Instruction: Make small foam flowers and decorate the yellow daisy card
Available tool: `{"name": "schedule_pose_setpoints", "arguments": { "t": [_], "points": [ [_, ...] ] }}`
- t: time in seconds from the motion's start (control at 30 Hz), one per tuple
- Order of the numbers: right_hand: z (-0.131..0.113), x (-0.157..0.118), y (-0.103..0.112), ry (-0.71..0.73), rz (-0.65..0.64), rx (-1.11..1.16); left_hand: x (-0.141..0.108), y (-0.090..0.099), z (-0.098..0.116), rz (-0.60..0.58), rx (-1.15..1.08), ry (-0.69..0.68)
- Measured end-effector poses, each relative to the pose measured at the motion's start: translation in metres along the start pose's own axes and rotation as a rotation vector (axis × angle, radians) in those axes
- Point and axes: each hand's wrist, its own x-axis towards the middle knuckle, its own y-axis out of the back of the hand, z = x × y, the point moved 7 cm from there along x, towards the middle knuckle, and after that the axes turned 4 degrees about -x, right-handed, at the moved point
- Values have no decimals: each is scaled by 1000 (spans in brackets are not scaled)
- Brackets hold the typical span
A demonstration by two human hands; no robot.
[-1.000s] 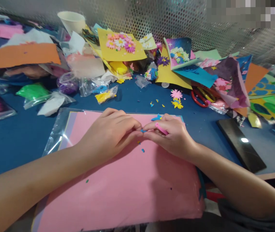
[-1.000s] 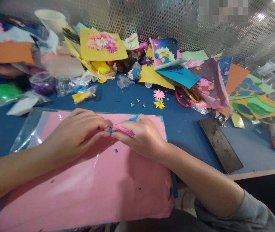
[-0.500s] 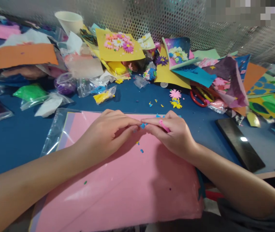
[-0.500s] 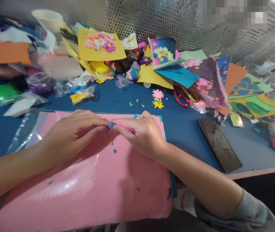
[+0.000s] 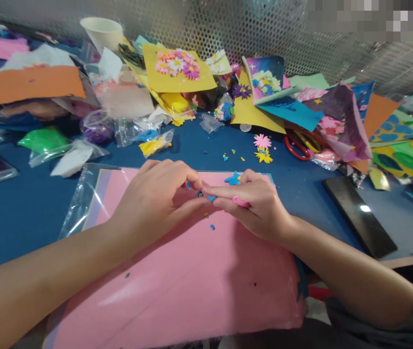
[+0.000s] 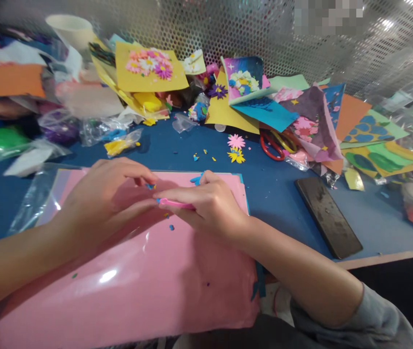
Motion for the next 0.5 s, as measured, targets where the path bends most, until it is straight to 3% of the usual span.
{"name": "schedule_pose_setpoints", "arguments": {
  "t": [0.27, 0.5],
  "points": [
    [3, 3, -2, -68, -48, 189, -6, 7, 17, 39, 4, -205],
    [2, 6, 6, -82, 31, 150, -4, 6, 20, 51, 88, -210]
  ]
}}
